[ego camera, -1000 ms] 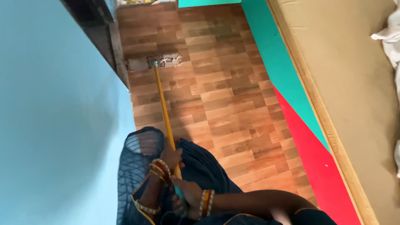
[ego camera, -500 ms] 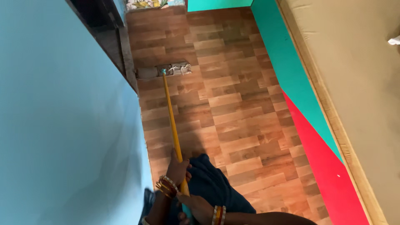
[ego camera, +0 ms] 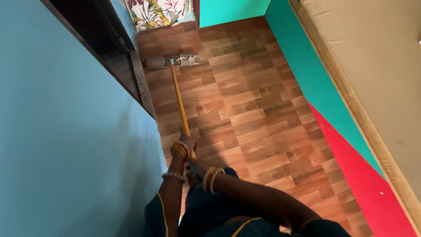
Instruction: The person mops a wooden floor using a yellow-handled mop. They move the mop back and forth along the base of a bed and a small cabinet, cleaning the area between the furniture and the wall.
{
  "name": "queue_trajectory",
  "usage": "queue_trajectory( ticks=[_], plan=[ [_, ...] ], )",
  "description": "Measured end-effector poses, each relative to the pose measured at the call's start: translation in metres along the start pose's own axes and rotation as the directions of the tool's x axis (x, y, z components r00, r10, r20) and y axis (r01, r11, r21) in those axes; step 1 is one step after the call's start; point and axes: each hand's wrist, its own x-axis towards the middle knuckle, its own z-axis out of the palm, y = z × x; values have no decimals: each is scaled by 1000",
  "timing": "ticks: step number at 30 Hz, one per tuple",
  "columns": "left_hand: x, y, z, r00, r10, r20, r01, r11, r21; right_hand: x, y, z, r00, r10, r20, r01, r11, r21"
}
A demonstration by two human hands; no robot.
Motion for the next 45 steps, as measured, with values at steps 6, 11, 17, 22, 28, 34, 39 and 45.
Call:
queue_trajectory(
  ticks=[6, 11, 17, 22, 28, 34, 39, 45],
  plan=[
    [18, 45, -20, 999, 14, -36, -11, 998, 67, 22, -31, 14, 996, 31, 85, -48, 978, 202],
    [-27, 35, 7, 995, -7, -98, 12, 998, 56, 4, -6, -12, 993, -44, 109, 16, 969, 245],
    [-8, -1, 48, 986, 157, -51, -72, 686, 724, 4, 20, -51, 970, -114, 212, 26, 924, 381],
    [-35, -34, 93, 981, 186, 62, -136, 414, 900, -36, 60, -92, 932, -318, 174, 246, 907, 342],
    [-158, -57, 175, 960, 277, 41, -212, 624, 752, -149, 112, -158, 978, -139, 157, 92, 958, 273],
    [-283, -72, 251, 913, 404, -53, -352, 847, 398, -272, 164, -222, 981, -19, 193, -67, 900, 430],
    [-347, -70, 303, 902, 409, -140, -377, 903, 208, -330, 181, -265, 913, -42, 405, -152, 887, 435],
    [-349, -42, 313, 966, 239, -98, -221, 961, 167, -322, 169, -276, 994, -9, 112, -40, 906, 421]
  ],
)
